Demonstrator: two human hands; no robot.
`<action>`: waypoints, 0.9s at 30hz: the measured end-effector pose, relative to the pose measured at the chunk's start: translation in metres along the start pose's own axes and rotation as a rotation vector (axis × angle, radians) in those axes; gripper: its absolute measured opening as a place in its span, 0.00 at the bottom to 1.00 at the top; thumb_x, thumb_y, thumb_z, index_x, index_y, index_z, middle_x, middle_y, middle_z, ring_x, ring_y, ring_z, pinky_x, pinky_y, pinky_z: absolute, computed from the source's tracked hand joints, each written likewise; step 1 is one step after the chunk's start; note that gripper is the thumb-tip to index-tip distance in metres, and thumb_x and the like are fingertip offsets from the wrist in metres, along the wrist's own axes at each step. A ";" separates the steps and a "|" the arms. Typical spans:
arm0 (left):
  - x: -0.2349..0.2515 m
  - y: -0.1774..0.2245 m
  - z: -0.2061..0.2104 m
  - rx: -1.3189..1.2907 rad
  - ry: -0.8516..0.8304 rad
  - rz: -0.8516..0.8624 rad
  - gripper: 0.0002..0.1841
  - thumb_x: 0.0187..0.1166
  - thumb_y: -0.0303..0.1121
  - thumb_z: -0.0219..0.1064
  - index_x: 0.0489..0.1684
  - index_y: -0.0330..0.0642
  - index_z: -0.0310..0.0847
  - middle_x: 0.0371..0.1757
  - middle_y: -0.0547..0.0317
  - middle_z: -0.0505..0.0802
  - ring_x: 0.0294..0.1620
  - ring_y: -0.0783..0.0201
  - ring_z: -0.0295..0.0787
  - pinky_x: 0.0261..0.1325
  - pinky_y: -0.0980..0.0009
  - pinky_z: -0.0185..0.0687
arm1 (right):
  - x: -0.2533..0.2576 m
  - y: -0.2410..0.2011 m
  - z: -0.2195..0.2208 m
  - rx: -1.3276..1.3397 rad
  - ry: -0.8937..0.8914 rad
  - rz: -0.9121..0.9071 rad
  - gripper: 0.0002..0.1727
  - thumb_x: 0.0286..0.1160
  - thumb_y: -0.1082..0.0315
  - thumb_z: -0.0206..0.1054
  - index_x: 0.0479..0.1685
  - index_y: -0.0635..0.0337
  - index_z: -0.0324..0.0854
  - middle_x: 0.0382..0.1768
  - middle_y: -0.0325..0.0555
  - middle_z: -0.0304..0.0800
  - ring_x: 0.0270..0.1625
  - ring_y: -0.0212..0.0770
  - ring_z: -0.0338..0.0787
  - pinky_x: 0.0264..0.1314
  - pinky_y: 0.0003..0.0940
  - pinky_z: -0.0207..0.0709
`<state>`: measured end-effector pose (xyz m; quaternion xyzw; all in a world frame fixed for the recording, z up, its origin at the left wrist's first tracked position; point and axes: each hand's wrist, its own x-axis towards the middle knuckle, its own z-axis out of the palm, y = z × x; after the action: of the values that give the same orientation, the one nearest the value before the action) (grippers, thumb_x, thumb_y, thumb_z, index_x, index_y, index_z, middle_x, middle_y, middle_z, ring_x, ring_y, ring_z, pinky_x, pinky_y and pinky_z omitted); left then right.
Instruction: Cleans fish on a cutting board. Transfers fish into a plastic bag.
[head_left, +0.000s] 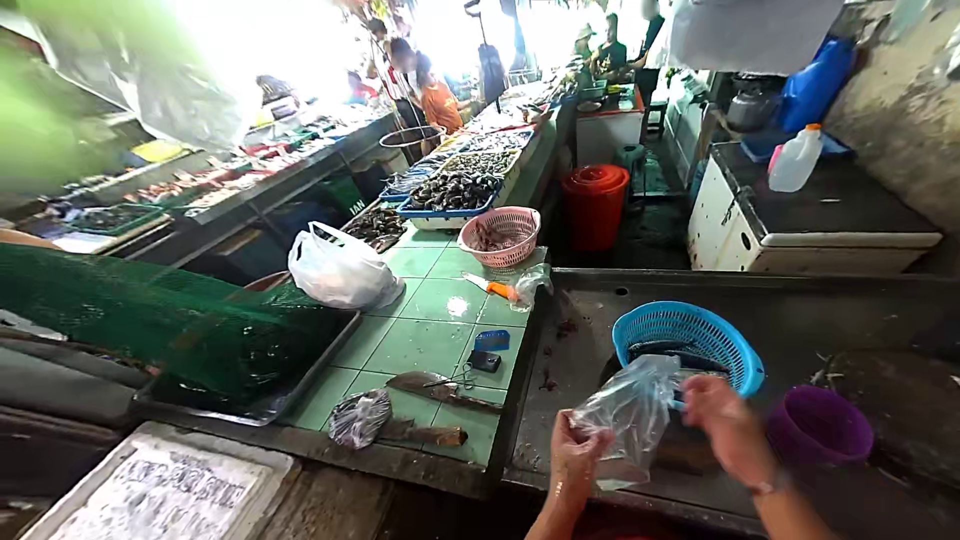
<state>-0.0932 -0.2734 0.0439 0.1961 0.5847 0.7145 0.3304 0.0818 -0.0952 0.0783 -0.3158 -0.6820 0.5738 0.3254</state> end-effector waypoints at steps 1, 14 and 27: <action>-0.006 -0.004 0.013 -0.040 -0.042 -0.017 0.30 0.68 0.26 0.78 0.68 0.30 0.67 0.45 0.46 0.92 0.44 0.58 0.94 0.49 0.60 0.94 | -0.014 0.001 0.025 0.023 -0.190 -0.007 0.25 0.76 0.57 0.70 0.66 0.65 0.80 0.52 0.48 0.91 0.48 0.40 0.93 0.51 0.41 0.91; 0.011 -0.045 -0.001 -0.415 -0.322 -0.568 0.19 0.89 0.34 0.46 0.72 0.48 0.76 0.46 0.51 0.94 0.45 0.57 0.93 0.50 0.59 0.90 | -0.047 0.088 -0.046 0.626 -0.228 0.248 0.14 0.68 0.64 0.70 0.52 0.43 0.91 0.32 0.37 0.92 0.29 0.32 0.89 0.33 0.32 0.87; 0.011 0.005 -0.013 1.194 -0.173 0.026 0.28 0.71 0.38 0.77 0.73 0.47 0.79 0.53 0.48 0.94 0.52 0.48 0.93 0.57 0.41 0.88 | -0.024 0.029 0.062 -0.778 -0.328 -0.108 0.18 0.78 0.73 0.61 0.61 0.57 0.90 0.62 0.66 0.87 0.55 0.61 0.93 0.57 0.59 0.88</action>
<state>-0.1109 -0.2756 0.0443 0.4120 0.8534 0.2483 0.2008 0.0480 -0.1464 0.0397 -0.2837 -0.9059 0.2986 0.0988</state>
